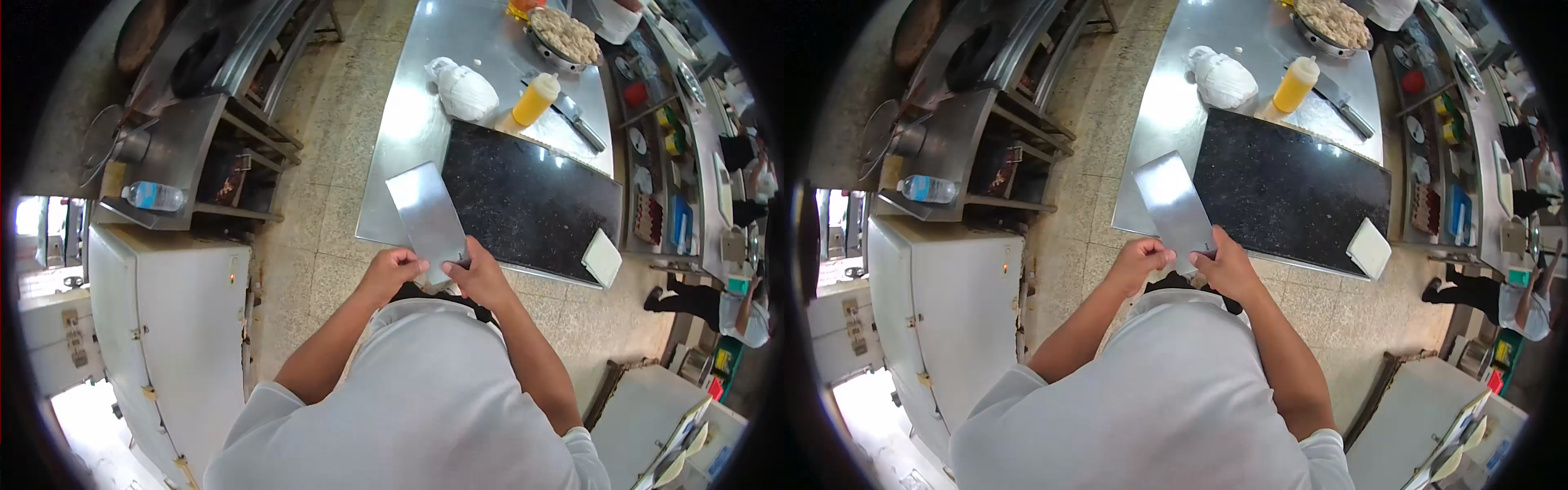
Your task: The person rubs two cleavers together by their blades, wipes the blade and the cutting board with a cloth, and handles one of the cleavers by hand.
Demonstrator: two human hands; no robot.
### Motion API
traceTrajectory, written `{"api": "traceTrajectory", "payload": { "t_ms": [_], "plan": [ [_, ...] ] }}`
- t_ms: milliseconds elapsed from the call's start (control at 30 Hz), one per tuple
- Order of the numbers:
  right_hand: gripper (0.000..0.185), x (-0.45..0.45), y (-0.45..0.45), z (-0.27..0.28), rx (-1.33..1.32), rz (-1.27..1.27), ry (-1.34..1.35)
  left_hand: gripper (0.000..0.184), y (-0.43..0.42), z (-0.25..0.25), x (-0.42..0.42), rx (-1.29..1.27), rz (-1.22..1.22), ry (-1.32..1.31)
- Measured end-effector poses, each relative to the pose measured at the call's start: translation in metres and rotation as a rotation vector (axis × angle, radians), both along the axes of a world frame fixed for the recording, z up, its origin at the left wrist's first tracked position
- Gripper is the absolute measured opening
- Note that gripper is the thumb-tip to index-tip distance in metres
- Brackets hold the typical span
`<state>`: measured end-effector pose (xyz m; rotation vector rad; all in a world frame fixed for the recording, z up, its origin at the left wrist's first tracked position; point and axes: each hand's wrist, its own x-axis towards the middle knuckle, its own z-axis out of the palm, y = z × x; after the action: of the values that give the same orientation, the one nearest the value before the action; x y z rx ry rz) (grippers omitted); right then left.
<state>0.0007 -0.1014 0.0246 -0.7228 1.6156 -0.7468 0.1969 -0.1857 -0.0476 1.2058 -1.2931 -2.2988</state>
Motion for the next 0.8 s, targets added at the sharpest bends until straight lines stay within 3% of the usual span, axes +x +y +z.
{"api": "traceTrajectory", "payload": {
  "t_ms": [67,200,267,333,400,433,500,567,633,667,733,800],
  "plan": [
    [0.027,-0.004,0.005,0.004,-0.16,0.033,0.072,0.017,-0.013,0.016,-0.003,-0.046,0.056,0.004],
    [0.027,-0.021,0.02,0.019,-0.121,0.115,0.053,0.02,-0.041,0.044,-0.008,-0.176,0.188,0.03],
    [0.029,-0.031,0.031,0.01,-0.222,0.21,0.144,0.018,-0.061,0.046,-0.005,-0.27,0.368,-0.005],
    [0.029,-0.036,0.033,0.007,-0.188,0.198,0.103,0.018,-0.095,0.031,0.018,-0.198,0.662,0.191],
    [0.029,-0.036,0.046,0.001,-0.137,0.165,0.08,0.023,-0.125,0.023,0.042,-0.354,0.635,-0.234],
    [0.033,-0.03,0.038,-0.004,-0.131,0.119,0.092,0.023,-0.124,0.027,0.031,-0.357,0.605,-0.209],
    [0.036,-0.024,0.018,0.0,-0.095,0.056,0.023,0.042,-0.117,0.04,0.023,-1.094,0.324,-0.456],
    [0.04,-0.013,-0.008,0.008,-0.067,0.013,-0.068,0.058,-0.094,0.074,-0.011,-1.077,0.005,-0.422],
    [0.043,0.004,-0.038,0.012,-0.074,-0.011,-0.115,0.06,-0.079,0.058,-0.04,-1.348,-0.201,-0.061],
    [0.043,0.017,-0.047,0.014,-0.222,0.056,-0.03,0.063,-0.079,0.064,-0.047,-1.548,-0.45,-0.164],
    [0.044,0.025,-0.054,0.02,-0.349,0.122,0.067,0.064,-0.121,0.05,-0.045,-1.701,-0.38,-0.143],
    [0.049,0.018,-0.046,0.035,-0.162,0.187,0.023,0.064,-0.183,0.0,-0.031,-1.536,-0.255,-0.251]
  ]
}}
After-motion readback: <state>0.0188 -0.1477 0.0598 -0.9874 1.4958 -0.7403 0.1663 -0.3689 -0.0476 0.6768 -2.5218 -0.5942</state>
